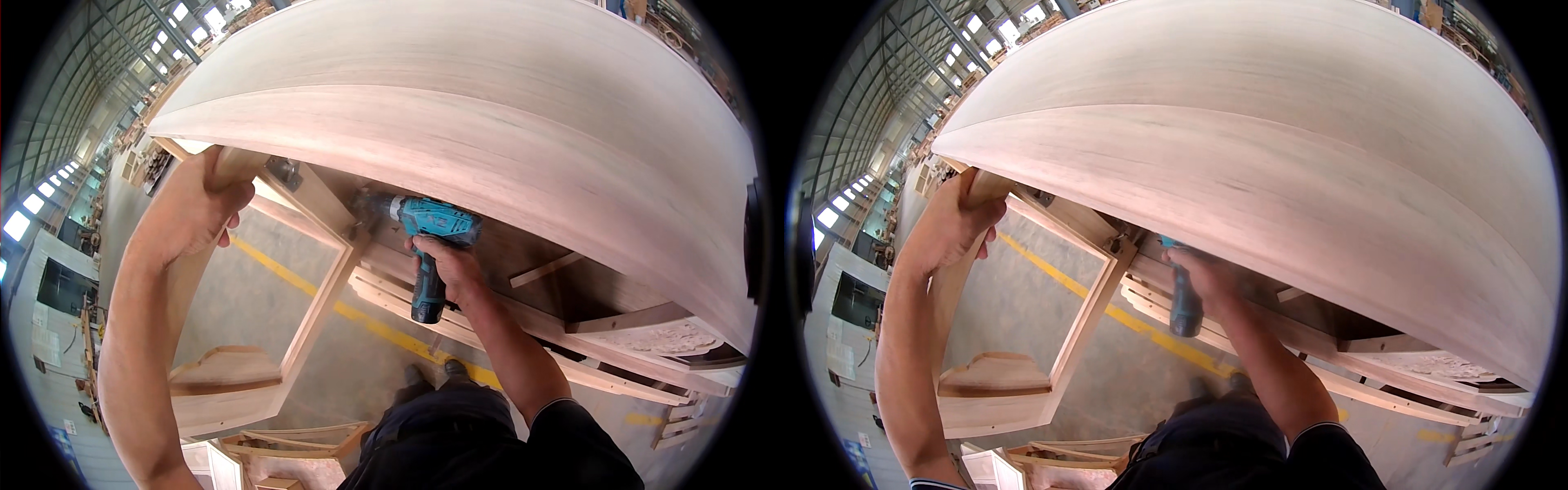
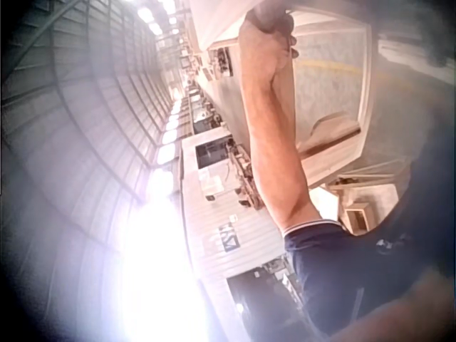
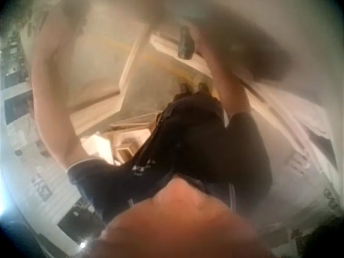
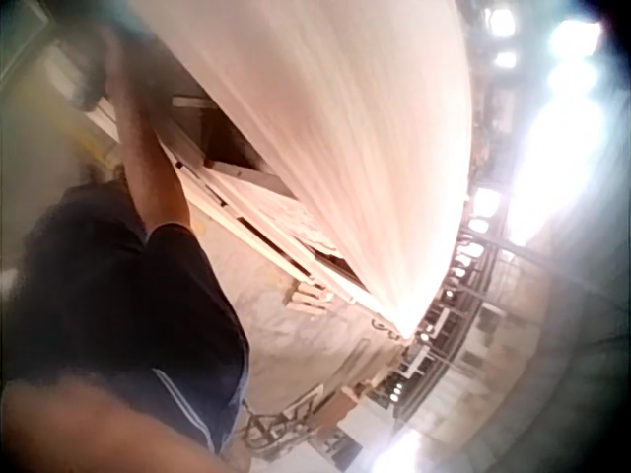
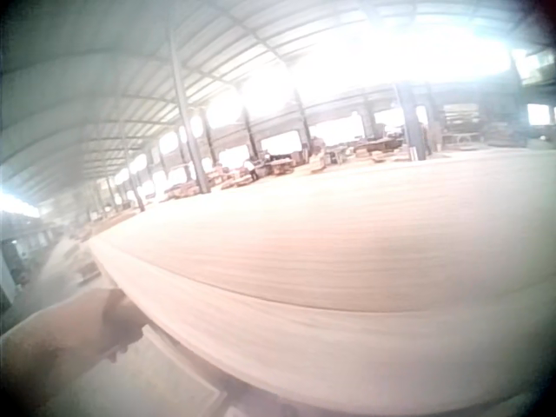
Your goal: The person attaches metal hinges to a wooden cabinet frame and door using an electric drill, then inserts drawers into the cabinet.
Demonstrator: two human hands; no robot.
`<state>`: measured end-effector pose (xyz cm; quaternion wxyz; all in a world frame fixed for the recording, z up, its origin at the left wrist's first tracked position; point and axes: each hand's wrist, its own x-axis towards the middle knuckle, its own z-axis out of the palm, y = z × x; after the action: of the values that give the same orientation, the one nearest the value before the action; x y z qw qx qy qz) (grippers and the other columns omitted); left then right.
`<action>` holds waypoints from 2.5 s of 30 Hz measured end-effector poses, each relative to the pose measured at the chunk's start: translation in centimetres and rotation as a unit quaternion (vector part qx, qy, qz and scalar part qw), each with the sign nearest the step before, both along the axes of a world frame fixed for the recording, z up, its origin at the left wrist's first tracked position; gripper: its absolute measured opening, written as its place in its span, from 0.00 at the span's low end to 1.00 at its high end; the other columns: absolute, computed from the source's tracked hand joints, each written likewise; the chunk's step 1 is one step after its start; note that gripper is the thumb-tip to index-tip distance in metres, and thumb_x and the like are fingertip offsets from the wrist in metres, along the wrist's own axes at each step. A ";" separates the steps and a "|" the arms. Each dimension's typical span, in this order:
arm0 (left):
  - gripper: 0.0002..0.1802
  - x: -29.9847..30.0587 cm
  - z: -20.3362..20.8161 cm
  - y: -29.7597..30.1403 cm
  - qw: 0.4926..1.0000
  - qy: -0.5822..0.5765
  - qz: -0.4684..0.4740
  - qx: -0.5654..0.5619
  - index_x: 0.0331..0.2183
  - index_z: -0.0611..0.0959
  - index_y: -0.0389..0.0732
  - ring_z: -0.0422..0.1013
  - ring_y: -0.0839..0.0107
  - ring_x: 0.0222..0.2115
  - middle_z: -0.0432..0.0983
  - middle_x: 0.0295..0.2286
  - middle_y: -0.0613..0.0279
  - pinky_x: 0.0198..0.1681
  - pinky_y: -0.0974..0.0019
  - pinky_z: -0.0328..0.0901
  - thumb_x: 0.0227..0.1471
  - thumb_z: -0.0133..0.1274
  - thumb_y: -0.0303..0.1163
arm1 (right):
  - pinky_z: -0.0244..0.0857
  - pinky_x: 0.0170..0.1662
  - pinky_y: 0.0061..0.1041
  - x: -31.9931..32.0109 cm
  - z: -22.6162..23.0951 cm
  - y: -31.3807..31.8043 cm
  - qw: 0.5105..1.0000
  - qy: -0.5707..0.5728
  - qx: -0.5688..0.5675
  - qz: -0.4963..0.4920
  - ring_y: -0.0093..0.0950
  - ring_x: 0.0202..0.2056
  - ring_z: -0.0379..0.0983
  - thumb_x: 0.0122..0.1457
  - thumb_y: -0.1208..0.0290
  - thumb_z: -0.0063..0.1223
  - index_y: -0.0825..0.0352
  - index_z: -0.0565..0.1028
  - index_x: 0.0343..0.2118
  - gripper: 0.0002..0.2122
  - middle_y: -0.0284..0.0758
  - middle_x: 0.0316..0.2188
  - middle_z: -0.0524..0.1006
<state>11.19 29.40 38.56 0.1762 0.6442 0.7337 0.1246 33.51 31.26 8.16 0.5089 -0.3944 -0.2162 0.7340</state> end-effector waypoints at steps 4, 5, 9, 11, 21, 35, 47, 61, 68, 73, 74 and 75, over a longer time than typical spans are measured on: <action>0.16 -0.2 0.0 -0.1 1.000 -0.010 -0.012 0.006 0.45 0.77 0.29 0.70 0.72 0.20 0.73 0.22 0.60 0.23 0.66 0.69 0.60 0.55 0.31 | 0.73 0.28 0.26 0.1 0.6 0.1 1.000 -0.006 -0.018 0.011 0.24 0.24 0.75 0.58 0.72 0.64 0.65 0.79 0.39 0.08 0.33 0.30 0.81; 0.16 -0.1 0.1 -0.1 1.000 -0.010 -0.011 0.006 0.45 0.77 0.29 0.70 0.72 0.20 0.73 0.22 0.60 0.23 0.66 0.69 0.60 0.55 0.31 | 0.73 0.28 0.26 0.1 0.8 0.0 1.000 -0.007 -0.017 0.012 0.24 0.24 0.75 0.58 0.72 0.64 0.65 0.79 0.39 0.08 0.33 0.30 0.81; 0.16 -0.1 0.3 -0.1 1.000 -0.007 -0.006 0.000 0.45 0.77 0.29 0.70 0.72 0.20 0.73 0.21 0.60 0.23 0.67 0.69 0.60 0.55 0.31 | 0.73 0.27 0.29 0.2 1.1 0.0 0.998 0.038 -0.041 0.012 0.25 0.24 0.75 0.58 0.71 0.64 0.65 0.77 0.40 0.10 0.33 0.29 0.79; 0.16 -0.2 0.2 0.0 1.000 -0.005 -0.009 0.000 0.45 0.77 0.29 0.70 0.72 0.19 0.73 0.21 0.60 0.23 0.67 0.69 0.60 0.55 0.31 | 0.72 0.27 0.30 0.2 1.0 0.0 0.997 0.050 -0.052 0.009 0.25 0.24 0.75 0.57 0.71 0.64 0.65 0.76 0.40 0.10 0.33 0.29 0.79; 0.15 -0.7 0.1 0.5 1.000 -0.015 -0.024 -0.012 0.47 0.77 0.32 0.71 0.73 0.22 0.74 0.25 0.61 0.22 0.67 0.69 0.58 0.56 0.27 | 0.72 0.28 0.31 0.9 0.3 0.2 0.997 0.040 -0.052 0.030 0.25 0.25 0.74 0.58 0.69 0.63 0.64 0.76 0.38 0.08 0.32 0.29 0.77; 0.16 -0.3 0.7 -0.3 0.999 -0.039 -0.018 -0.009 0.45 0.77 0.30 0.71 0.73 0.21 0.73 0.22 0.61 0.24 0.66 0.69 0.60 0.55 0.32 | 0.72 0.29 0.30 0.9 0.5 0.4 0.999 -0.028 -0.030 0.021 0.24 0.24 0.74 0.57 0.69 0.64 0.64 0.77 0.36 0.08 0.32 0.28 0.78; 0.14 -0.7 0.9 -0.2 0.998 -0.055 -0.037 -0.012 0.46 0.75 0.31 0.71 0.73 0.20 0.72 0.22 0.61 0.23 0.66 0.70 0.62 0.53 0.29 | 0.73 0.31 0.31 5.3 0.4 0.0 0.997 0.060 -0.047 -0.023 0.25 0.26 0.74 0.59 0.70 0.60 0.64 0.74 0.44 0.12 0.35 0.33 0.80; 0.12 -2.1 1.0 -5.1 0.992 -0.105 0.029 -0.069 0.40 0.75 0.30 0.74 0.70 0.20 0.74 0.23 0.59 0.25 0.64 0.70 0.58 0.53 0.28 | 0.74 0.37 0.31 9.0 -3.3 0.8 0.982 0.015 -0.050 -0.180 0.29 0.31 0.77 0.63 0.69 0.59 0.69 0.75 0.45 0.11 0.38 0.35 0.80; 0.10 -5.6 -0.4 -13.5 0.975 -0.202 0.087 -0.021 0.39 0.74 0.32 0.73 0.72 0.21 0.74 0.24 0.60 0.24 0.65 0.70 0.53 0.52 0.22 | 0.70 0.55 0.33 10.6 3.8 -4.5 0.741 -0.653 0.154 0.014 0.38 0.51 0.77 0.61 0.67 0.61 0.66 0.74 0.56 0.21 0.44 0.50 0.80; 0.16 -6.1 -2.6 -18.8 0.965 -0.225 0.127 0.050 0.43 0.75 0.32 0.73 0.75 0.23 0.75 0.25 0.63 0.25 0.68 0.70 0.51 0.55 0.23 | 0.62 0.63 0.42 5.7 4.8 3.1 0.606 -0.731 0.314 -0.006 0.50 0.61 0.66 0.62 0.60 0.59 0.57 0.71 0.63 0.26 0.50 0.59 0.72; 0.18 -6.4 -3.4 -19.8 0.960 -0.236 0.139 0.052 0.45 0.75 0.32 0.73 0.76 0.23 0.75 0.25 0.64 0.26 0.68 0.70 0.50 0.56 0.24 | 0.62 0.63 0.42 5.3 3.0 5.4 0.601 -0.735 0.315 -0.005 0.50 0.61 0.66 0.62 0.60 0.59 0.57 0.71 0.63 0.26 0.50 0.59 0.72; 0.18 -6.7 -3.9 -21.0 0.959 -0.242 0.139 0.055 0.45 0.75 0.32 0.73 0.76 0.23 0.75 0.25 0.64 0.26 0.68 0.70 0.50 0.56 0.24 | 0.64 0.62 0.42 5.0 1.3 7.6 0.530 -0.776 0.341 0.019 0.49 0.59 0.68 0.62 0.59 0.58 0.57 0.72 0.61 0.24 0.49 0.57 0.74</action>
<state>4.51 8.39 34.67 0.2934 0.4949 0.7437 0.3404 38.51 38.83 9.48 0.2223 -0.6012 -0.7673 0.0186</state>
